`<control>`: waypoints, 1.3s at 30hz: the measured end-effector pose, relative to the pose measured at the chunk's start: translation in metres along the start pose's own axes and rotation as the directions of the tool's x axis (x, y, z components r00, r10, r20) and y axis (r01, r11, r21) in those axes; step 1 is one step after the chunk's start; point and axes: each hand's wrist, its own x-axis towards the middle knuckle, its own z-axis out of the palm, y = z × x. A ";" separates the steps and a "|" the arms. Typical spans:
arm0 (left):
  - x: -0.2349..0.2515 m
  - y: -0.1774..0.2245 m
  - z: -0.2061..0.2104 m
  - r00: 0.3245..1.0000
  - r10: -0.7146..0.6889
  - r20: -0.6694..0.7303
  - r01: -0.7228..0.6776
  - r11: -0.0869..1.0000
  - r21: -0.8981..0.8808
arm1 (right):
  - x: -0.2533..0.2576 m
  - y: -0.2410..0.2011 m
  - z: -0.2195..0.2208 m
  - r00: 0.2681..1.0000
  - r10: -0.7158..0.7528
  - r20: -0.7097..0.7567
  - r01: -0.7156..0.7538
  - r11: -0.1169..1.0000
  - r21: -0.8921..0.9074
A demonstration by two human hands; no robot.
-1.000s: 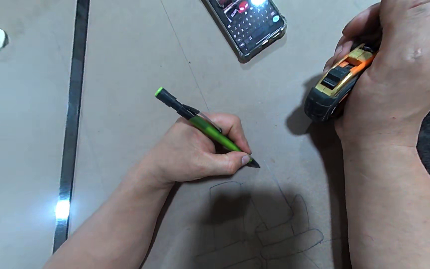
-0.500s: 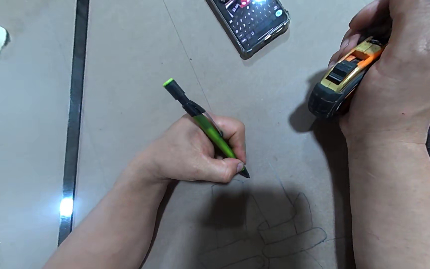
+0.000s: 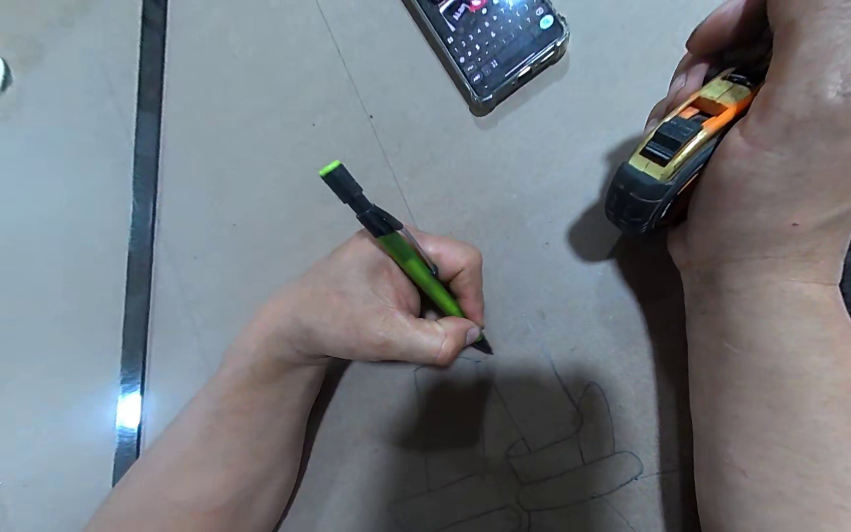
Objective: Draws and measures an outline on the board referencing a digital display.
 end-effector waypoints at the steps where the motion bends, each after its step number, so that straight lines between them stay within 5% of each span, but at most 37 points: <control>1: 0.000 -0.001 0.003 0.998 0.012 -0.056 -0.013 1.000 -0.004 | 0.000 0.000 0.000 1.000 0.000 -0.007 0.000 1.000 0.001; 5: 0.000 -0.004 0.010 0.976 0.029 -0.216 -0.037 0.999 -0.031 | 0.000 0.000 0.000 1.000 0.001 -0.006 -0.001 1.000 -0.022; 11: 0.001 -0.003 0.007 0.989 0.043 -0.143 -0.045 0.999 -0.008 | 0.001 0.001 0.001 1.000 0.001 -0.011 -0.001 1.000 -0.015; 18: 0.002 -0.001 0.022 0.913 0.008 -0.407 -0.019 1.000 -0.023 | 0.000 -0.002 0.001 1.000 0.003 -0.017 -0.003 1.000 -0.002; 27: 0.001 -0.004 0.015 0.968 0.085 -0.238 -0.083 0.996 0.017 | -0.001 -0.003 0.002 1.000 0.015 -0.016 -0.015 1.000 -0.001; 39: 0.002 -0.003 0.021 0.922 0.051 -0.383 -0.036 0.998 0.046 | 0.000 -0.002 0.002 1.000 -0.002 -0.012 0.002 1.000 0.002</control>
